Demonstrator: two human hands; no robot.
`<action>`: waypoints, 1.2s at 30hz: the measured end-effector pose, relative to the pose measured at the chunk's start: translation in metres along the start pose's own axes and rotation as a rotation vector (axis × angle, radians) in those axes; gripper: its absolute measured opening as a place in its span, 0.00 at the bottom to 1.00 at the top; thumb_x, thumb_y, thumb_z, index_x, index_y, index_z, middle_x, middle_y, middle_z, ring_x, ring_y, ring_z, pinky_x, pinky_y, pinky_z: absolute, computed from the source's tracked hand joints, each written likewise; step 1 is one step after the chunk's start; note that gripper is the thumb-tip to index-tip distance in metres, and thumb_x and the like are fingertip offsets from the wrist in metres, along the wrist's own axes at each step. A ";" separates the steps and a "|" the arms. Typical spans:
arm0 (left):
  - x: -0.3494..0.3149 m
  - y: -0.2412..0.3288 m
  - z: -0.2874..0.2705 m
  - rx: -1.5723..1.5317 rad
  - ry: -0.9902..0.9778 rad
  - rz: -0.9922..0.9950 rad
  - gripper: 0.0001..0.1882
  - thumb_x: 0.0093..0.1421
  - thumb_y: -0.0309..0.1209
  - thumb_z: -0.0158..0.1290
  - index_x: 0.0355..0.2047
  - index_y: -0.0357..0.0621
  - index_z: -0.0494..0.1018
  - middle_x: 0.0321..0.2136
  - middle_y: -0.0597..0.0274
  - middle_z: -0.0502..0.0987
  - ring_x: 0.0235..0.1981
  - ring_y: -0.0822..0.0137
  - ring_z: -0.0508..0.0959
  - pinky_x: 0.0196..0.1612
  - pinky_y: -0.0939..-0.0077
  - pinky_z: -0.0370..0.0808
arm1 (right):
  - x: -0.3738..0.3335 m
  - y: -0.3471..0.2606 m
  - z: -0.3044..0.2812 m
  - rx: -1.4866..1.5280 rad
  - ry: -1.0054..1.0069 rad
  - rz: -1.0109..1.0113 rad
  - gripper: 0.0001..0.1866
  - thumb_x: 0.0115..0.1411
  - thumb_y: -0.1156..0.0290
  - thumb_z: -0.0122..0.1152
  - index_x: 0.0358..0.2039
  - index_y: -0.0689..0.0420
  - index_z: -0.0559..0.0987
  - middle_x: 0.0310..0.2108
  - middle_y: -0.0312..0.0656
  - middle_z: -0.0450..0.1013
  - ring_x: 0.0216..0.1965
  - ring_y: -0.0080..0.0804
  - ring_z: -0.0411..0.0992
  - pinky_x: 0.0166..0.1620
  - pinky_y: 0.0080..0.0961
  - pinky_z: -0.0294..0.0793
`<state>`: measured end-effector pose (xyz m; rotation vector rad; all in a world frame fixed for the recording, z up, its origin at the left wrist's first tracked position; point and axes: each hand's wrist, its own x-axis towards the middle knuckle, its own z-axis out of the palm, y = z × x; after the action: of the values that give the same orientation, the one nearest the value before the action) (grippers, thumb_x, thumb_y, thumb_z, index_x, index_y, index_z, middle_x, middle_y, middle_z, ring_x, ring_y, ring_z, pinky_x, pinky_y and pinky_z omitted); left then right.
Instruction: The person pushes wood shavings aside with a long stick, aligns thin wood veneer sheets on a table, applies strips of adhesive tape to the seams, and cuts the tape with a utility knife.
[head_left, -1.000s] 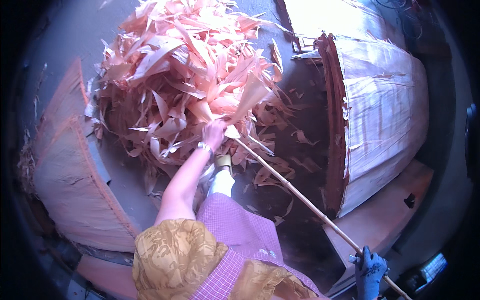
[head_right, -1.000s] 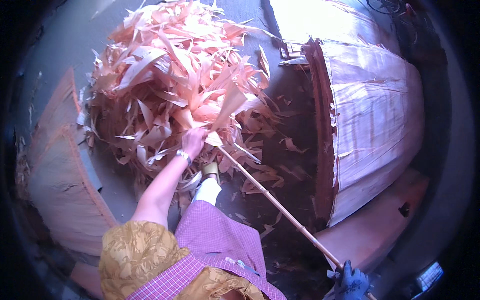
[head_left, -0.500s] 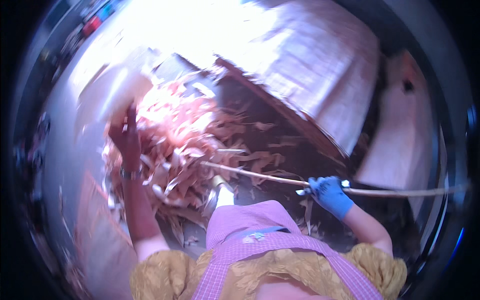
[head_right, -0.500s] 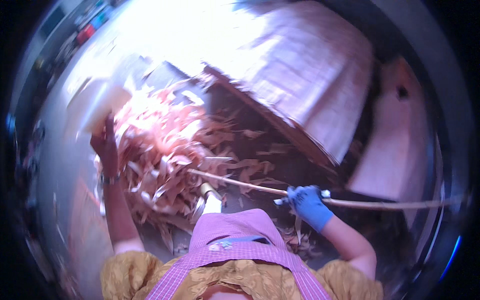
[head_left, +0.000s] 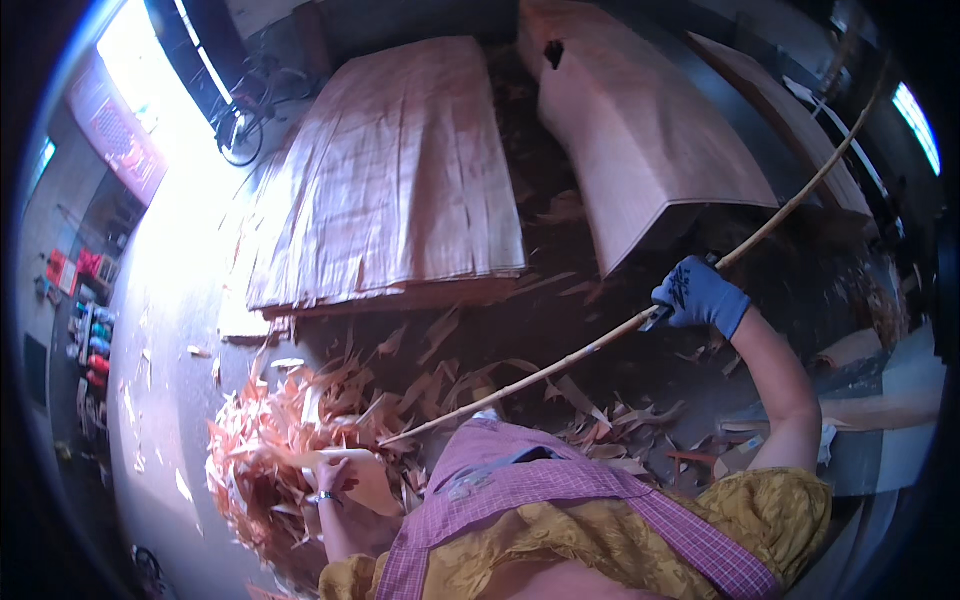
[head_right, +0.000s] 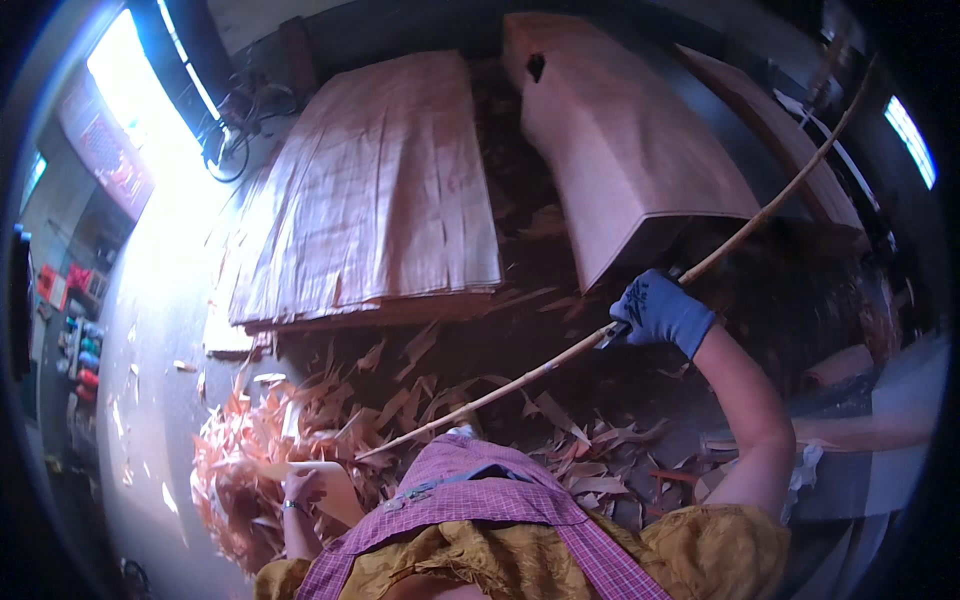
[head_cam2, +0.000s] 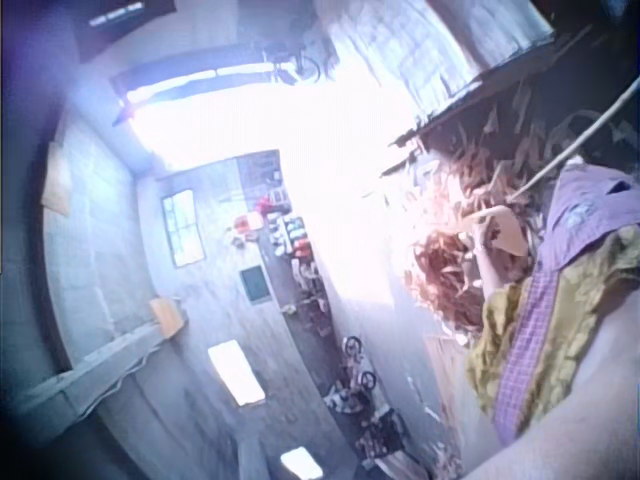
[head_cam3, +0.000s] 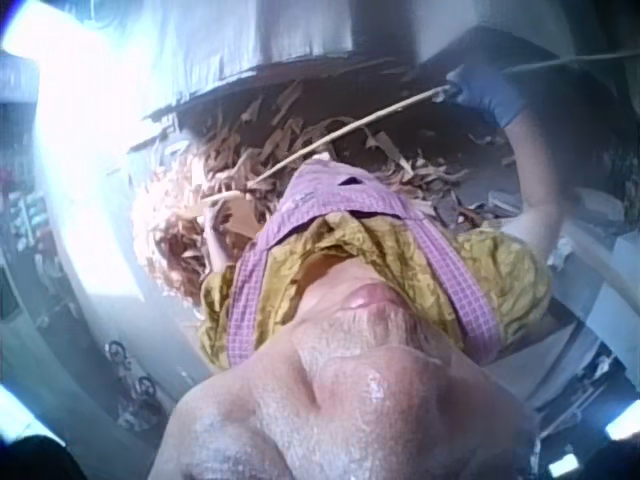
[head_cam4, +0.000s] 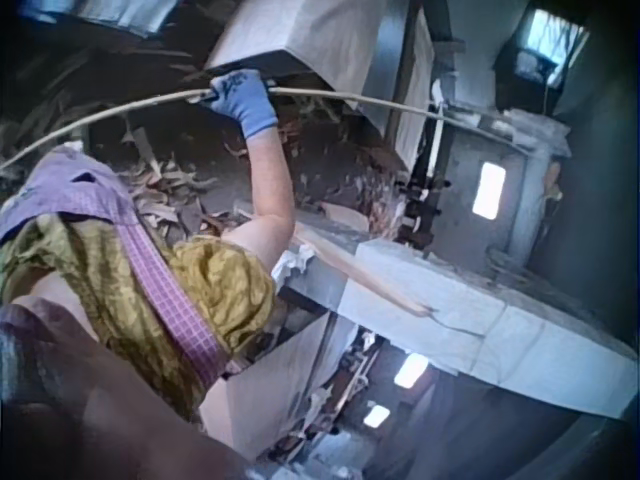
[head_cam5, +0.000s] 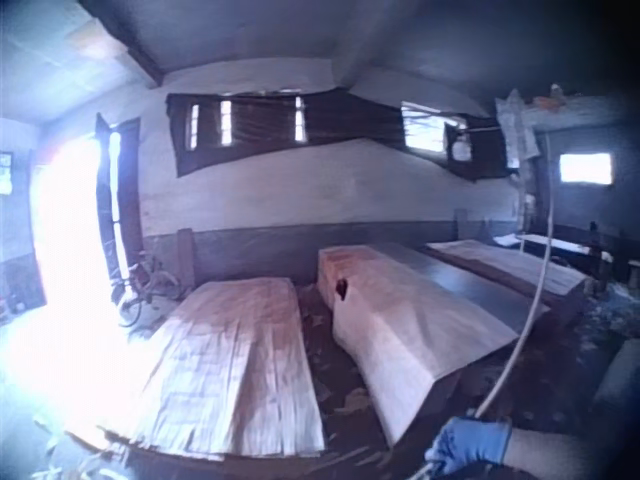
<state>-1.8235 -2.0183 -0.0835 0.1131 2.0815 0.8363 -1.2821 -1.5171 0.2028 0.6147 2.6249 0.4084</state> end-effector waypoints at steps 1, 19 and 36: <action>0.029 0.003 -0.008 -0.036 -0.010 0.025 0.12 0.61 0.34 0.55 0.36 0.37 0.73 0.22 0.52 0.79 0.15 0.55 0.79 0.14 0.64 0.78 | -0.004 0.009 0.017 0.033 0.057 -0.006 0.23 0.51 0.39 0.55 0.19 0.45 0.74 0.17 0.40 0.74 0.22 0.38 0.76 0.27 0.37 0.68; 0.126 0.450 0.285 1.303 0.048 0.909 0.45 0.43 0.60 0.62 0.57 0.49 0.66 0.40 0.48 0.79 0.46 0.53 0.78 0.50 0.60 0.74 | 0.038 0.192 0.081 0.294 0.182 0.050 0.18 0.47 0.47 0.63 0.22 0.47 0.74 0.21 0.40 0.75 0.24 0.39 0.76 0.30 0.36 0.72; 0.018 0.352 0.468 0.152 -0.342 0.211 0.13 0.56 0.41 0.62 0.30 0.42 0.82 0.20 0.74 0.75 0.24 0.78 0.73 0.28 0.76 0.71 | 0.149 0.490 0.266 -0.052 0.913 0.116 0.20 0.56 0.62 0.55 0.50 0.47 0.75 0.39 0.39 0.70 0.40 0.38 0.70 0.48 0.39 0.68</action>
<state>-1.5572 -1.4966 -0.0719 0.5293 1.8246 0.7235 -1.1094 -0.9754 0.1028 0.6716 3.4112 0.9795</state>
